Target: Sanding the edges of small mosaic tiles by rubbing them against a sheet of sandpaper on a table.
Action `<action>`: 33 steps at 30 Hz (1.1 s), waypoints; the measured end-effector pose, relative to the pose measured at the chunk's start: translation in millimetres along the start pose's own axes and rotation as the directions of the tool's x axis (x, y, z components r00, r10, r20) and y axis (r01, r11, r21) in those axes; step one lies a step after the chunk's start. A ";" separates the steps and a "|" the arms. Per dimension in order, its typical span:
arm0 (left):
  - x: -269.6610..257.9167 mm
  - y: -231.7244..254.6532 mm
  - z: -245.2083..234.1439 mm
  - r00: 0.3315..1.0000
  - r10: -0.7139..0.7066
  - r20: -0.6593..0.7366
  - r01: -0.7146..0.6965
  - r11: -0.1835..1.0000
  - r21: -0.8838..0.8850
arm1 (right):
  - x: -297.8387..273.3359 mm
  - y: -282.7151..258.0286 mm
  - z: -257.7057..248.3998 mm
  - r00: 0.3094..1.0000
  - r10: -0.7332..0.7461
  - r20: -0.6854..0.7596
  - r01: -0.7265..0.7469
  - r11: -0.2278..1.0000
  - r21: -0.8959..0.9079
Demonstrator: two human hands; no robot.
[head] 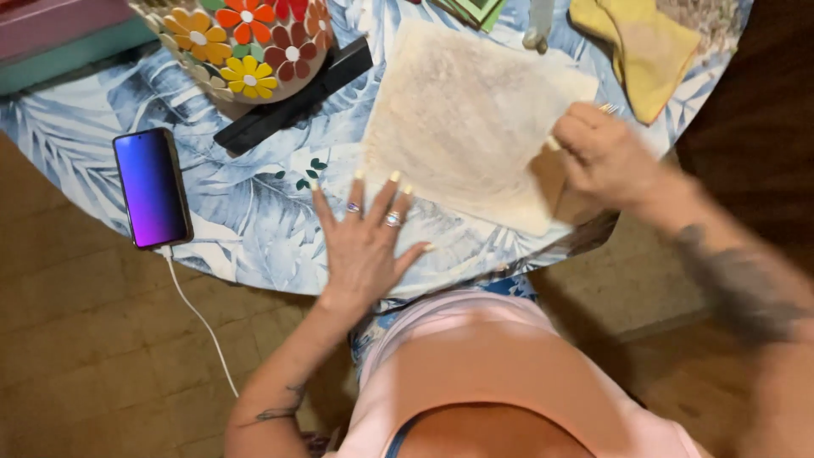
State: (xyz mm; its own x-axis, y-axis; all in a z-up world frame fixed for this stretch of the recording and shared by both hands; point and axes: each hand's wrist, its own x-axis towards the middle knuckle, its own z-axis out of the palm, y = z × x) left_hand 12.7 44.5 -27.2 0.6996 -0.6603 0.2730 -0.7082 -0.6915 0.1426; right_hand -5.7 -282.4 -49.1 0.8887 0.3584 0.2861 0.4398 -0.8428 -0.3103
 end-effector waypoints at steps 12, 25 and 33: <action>35.8 38.3 -5.1 0.873 -0.422 -0.244 -0.013 0.480 -0.877 | 53.6 -130.2 40.2 0.904 0.406 -0.136 -0.117 0.539 0.834; 45.8 59.9 16.8 0.805 -0.564 0.185 -0.105 -0.442 -0.891 | 59.2 -148.1 46.3 0.921 0.375 -0.106 -0.125 0.542 0.831; 37.6 62.4 4.0 0.709 -0.621 0.333 0.205 -0.271 -0.941 | 65.9 -151.6 42.9 0.919 0.372 -0.129 -0.114 0.565 0.817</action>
State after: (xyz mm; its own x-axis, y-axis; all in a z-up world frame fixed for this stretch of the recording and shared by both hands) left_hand -4.8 -24.6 -11.9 0.9677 -0.1367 -0.2120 0.2462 0.3278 0.9121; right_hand -8.3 -113.7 -22.2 0.9636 -0.0361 0.2648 0.2536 -0.1893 -0.9486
